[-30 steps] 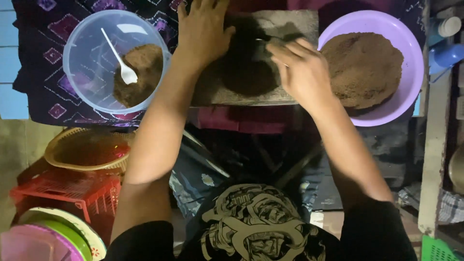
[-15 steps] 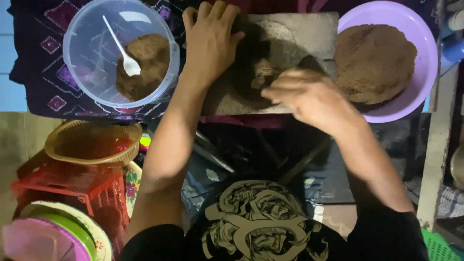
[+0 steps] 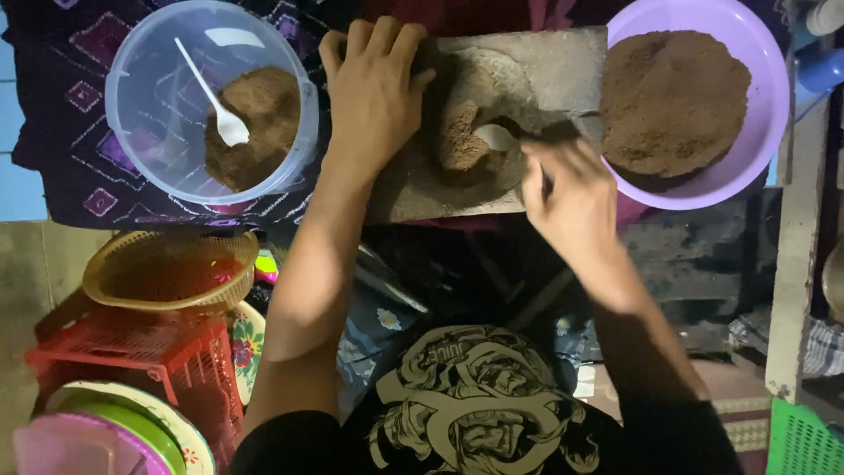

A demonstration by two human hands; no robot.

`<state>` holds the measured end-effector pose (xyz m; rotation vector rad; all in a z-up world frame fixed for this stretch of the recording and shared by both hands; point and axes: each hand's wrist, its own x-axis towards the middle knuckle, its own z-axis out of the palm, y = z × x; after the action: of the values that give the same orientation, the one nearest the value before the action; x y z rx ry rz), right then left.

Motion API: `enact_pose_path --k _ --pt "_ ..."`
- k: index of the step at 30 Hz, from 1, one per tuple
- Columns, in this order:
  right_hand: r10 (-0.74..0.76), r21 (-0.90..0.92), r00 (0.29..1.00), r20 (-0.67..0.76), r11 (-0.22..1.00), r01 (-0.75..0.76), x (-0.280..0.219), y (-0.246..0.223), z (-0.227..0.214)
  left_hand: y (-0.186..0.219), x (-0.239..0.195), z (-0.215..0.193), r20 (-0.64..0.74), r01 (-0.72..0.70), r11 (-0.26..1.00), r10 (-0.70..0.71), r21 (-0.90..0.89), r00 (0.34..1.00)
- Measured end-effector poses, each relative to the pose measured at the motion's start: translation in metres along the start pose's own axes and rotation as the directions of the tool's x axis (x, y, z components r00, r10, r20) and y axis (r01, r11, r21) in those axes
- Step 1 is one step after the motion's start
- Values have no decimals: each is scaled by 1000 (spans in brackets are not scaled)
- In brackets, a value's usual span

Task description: The person uses a spoon to scoop a brown powder from a stone grinder and transfers it into a purple bowl. They repeat this process, scraping the grinder and mixing the powder in the bowl.

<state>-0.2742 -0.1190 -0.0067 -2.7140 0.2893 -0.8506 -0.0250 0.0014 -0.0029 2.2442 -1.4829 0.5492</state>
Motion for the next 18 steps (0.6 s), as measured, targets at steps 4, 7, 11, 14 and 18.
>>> enact_pose_path --k 4,7,11,14,18 --pt "34 -158 997 -66 986 -45 -22 -2 19 2 -5 -2 -48 -31 1000 31 7 998" --pt "90 -108 994 -62 989 -96 -19 -10 29 1 -4 1 -36 -27 1000 28 6 999" --pt "206 89 978 16 974 -207 -28 -18 35 1 -3 0 -38 -16 1000 17 18 999" --pt "325 125 944 52 936 -329 -26 -28 26 0 -3 1 -38 -14 1000 15 19 999" --pt "413 287 906 95 860 -422 -16 -32 18 -3 -2 5 -56 -34 999 35 25 998"
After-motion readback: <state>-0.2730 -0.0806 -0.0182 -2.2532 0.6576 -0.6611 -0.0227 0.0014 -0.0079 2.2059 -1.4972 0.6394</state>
